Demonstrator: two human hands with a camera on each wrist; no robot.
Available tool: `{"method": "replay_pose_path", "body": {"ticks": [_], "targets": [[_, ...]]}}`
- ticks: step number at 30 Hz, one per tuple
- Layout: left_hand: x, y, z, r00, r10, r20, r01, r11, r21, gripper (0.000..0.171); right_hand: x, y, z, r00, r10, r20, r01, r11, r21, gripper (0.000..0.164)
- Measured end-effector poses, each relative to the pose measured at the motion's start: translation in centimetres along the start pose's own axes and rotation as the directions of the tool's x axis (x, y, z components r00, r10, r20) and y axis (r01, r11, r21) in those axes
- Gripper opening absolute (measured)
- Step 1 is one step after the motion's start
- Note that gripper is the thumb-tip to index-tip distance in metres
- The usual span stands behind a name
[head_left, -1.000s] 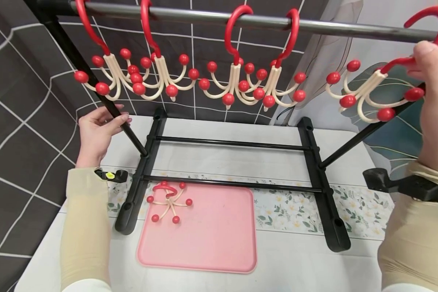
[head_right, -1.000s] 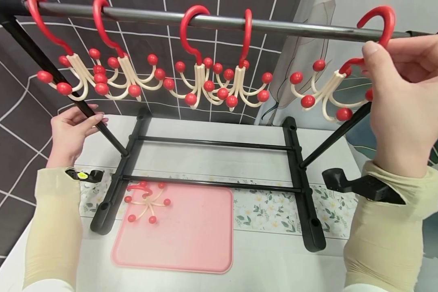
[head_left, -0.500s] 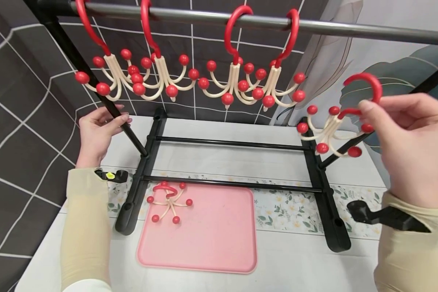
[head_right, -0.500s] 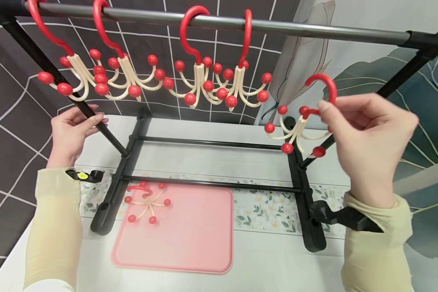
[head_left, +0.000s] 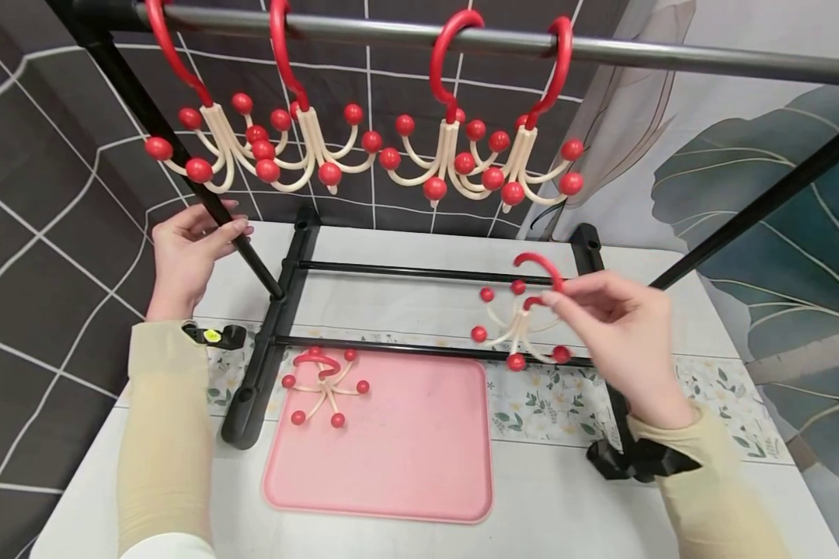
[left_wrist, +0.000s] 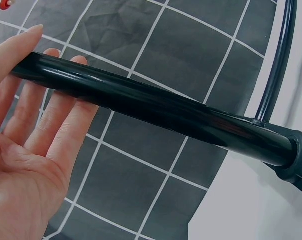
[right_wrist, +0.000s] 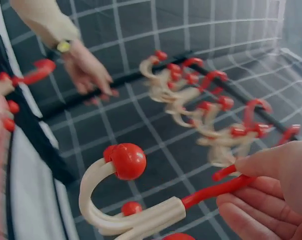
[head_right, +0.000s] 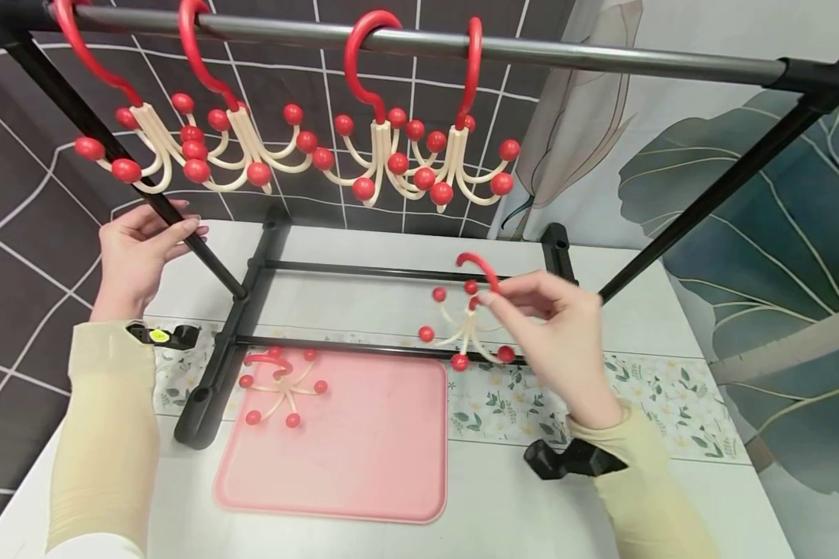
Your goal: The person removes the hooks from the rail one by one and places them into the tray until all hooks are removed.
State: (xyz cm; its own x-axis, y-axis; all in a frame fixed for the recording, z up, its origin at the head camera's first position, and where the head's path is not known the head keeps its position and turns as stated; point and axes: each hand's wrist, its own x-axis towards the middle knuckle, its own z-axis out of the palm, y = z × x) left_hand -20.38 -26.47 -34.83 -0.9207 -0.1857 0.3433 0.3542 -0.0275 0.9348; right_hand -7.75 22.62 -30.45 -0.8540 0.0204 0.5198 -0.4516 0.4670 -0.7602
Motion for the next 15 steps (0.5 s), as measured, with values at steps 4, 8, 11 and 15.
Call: {"method": "replay_pose_path", "body": {"ticks": [4,8,11,15], "targets": [[0.0,0.0,0.0,1.0,-0.001,-0.001,0.001,1.0,-0.014,0.036,-1.2,0.8,2.2,0.995,-0.004,0.101,-0.005,0.996,0.091,0.016],[0.0,0.0,0.0,1.0,0.006,0.001,-0.006,1.0,-0.021,0.037,-2.3,1.4,3.9,0.986,0.013,0.166,-0.041,0.985,0.165,0.016],[0.0,0.1,0.1,1.0,0.01,-0.001,-0.01,1.0,-0.02,0.037,-3.1,1.7,5.4,0.976,0.035,0.215,-0.087,0.968,0.234,0.016],[0.0,0.1,0.1,1.0,0.005,0.0,-0.005,1.0,-0.016,0.035,-4.3,1.8,7.6,0.96,0.044,0.278,-0.132,0.942,0.309,0.015]]}}
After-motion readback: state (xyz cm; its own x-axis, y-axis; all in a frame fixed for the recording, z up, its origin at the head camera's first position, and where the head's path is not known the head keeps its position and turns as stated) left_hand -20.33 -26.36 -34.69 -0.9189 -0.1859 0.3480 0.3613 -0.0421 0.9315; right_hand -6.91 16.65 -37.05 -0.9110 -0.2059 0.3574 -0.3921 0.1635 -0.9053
